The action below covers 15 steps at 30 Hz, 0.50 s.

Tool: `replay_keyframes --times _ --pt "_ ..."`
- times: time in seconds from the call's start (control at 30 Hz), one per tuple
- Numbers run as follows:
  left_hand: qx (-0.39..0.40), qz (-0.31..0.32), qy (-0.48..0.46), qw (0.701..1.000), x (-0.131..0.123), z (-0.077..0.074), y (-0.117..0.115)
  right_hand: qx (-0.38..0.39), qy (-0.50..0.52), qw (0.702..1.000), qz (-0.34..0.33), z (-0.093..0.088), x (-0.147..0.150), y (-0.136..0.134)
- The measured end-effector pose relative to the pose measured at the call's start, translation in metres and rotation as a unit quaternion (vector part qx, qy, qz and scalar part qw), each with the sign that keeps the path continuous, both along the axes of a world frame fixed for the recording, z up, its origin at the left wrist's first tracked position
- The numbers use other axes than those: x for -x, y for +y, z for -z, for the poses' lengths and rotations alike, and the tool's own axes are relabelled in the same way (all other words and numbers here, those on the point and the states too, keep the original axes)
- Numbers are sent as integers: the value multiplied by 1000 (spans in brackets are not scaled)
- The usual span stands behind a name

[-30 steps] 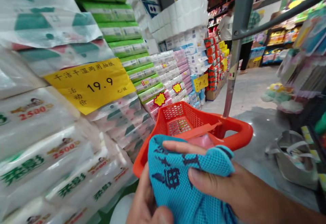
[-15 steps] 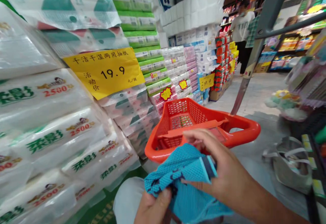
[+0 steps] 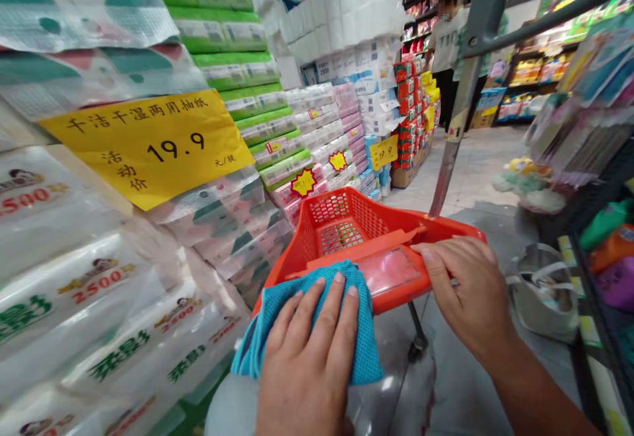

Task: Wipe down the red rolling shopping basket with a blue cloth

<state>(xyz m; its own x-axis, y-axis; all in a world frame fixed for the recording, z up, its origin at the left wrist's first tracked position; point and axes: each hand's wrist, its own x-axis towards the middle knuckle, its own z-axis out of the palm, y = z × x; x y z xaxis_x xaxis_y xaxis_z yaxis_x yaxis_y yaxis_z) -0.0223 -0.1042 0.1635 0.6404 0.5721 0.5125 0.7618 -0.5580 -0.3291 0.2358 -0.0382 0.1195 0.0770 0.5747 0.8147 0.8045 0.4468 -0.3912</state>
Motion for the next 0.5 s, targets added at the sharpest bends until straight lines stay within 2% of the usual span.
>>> replay_keyframes --times 0.1,0.23,0.4,0.5 --pt "-1 -3 71 998 -2 -4 9 -9 0 1000 11 4 4 0" --pt "17 59 116 991 -10 -21 22 -19 -1 1000 19 2 11 -1" --pt "40 125 100 986 -50 -32 41 -17 16 1000 8 -2 20 -6" --pt "103 151 33 983 -41 -25 41 -7 26 999 -20 -2 18 -10"
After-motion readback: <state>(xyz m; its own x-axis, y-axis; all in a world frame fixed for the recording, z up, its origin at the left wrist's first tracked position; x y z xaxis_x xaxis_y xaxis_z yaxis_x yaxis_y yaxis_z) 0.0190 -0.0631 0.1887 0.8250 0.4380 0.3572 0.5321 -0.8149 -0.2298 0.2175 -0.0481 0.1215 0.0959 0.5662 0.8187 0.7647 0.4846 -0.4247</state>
